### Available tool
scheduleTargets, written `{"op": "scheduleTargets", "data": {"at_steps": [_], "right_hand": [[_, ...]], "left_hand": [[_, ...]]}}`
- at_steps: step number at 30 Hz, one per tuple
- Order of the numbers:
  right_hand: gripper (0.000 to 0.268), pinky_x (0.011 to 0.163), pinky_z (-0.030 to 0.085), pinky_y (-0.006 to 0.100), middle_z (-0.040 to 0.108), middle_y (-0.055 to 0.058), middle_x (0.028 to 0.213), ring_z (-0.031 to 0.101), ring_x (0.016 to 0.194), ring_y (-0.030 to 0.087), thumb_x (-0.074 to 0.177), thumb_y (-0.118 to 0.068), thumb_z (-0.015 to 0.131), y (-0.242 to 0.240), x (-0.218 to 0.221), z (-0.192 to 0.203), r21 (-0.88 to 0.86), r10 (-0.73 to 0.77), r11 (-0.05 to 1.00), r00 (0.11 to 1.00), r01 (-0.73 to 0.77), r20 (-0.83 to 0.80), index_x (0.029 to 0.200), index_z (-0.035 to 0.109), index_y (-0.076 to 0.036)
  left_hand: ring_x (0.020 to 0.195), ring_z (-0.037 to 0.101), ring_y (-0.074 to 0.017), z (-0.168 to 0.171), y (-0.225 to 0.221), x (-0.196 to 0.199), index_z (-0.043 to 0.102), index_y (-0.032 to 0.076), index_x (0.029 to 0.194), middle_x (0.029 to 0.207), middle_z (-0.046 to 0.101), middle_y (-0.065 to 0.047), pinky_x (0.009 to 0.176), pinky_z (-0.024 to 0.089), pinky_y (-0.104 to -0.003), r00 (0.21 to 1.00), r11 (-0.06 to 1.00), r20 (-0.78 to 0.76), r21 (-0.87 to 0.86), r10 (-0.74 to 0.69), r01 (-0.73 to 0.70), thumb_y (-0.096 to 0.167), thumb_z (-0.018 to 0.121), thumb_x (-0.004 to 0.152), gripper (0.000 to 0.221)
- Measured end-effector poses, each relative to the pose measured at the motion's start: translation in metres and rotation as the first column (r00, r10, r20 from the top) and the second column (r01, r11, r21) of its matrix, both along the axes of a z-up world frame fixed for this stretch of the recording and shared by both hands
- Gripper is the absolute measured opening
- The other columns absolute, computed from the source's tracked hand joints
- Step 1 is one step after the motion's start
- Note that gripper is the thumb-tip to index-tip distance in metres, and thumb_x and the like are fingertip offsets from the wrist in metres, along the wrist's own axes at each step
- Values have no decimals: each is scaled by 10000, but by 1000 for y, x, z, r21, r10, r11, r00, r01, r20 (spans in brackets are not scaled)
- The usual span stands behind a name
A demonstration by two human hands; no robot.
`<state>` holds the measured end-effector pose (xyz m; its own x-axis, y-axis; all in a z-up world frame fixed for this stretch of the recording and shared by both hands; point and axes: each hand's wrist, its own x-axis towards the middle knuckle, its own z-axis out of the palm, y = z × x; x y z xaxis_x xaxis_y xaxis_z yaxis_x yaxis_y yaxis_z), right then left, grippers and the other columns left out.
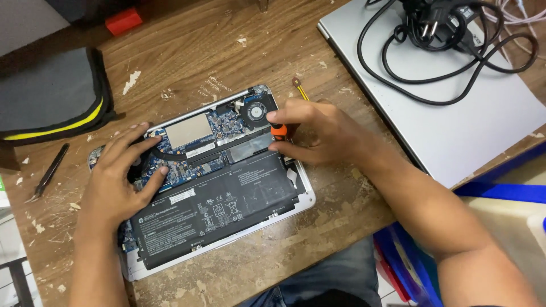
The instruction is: Disassembling a laptop by unscrewing internal components and disconnecting cables on a repair bench.
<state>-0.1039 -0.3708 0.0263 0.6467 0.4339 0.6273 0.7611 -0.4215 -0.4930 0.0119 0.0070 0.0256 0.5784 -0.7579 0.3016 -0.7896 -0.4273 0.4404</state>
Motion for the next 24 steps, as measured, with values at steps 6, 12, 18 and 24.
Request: {"op": "scheduleTargets", "data": {"at_steps": [6, 12, 18, 24], "right_hand": [[475, 761, 566, 337, 670, 108, 1018, 655, 847, 230, 999, -46, 783, 15, -12, 21, -27, -29, 999, 997, 27, -70, 1363, 479, -76], [635, 1093, 515, 358, 705, 109, 1255, 679, 1207, 262, 1007, 27, 690, 13, -18, 33, 13, 58, 998, 971, -56, -232, 1495, 285, -19], [569, 651, 492, 203, 544, 64, 897, 591, 765, 118, 978, 108, 577, 7, -23, 30, 201, 133, 979, 874, -41, -467, 1408, 233, -33], [589, 1119, 435, 408, 574, 211, 1384, 592, 1303, 339, 914, -35, 694, -10, -39, 44, -165, -340, 940, 871, 300, -354, 1418, 395, 23]], "left_hand": [[1275, 626, -350, -5, -8, -15, 703, 47, 1283, 1401, 652, -185, 1275, 259, -657, 976, 998, 216, -65, 23, -9, 162, 788, 935, 376], [1320, 656, -303, 25, -90, -79, 542, 29, 1387, 1408, 641, -175, 1273, 377, -598, 990, 903, 4, -409, -141, 130, 110, 717, 1011, 423], [1105, 717, -263, 20, -163, -80, 640, 83, 1267, 1193, 736, -92, 1096, 461, -454, 963, 761, 4, -612, -270, 216, 43, 628, 1075, 197], [808, 574, -247, 19, -181, -74, 629, 87, 1074, 891, 657, -59, 873, 441, -381, 975, 703, 42, -686, -218, 187, 104, 791, 958, 200]]}}
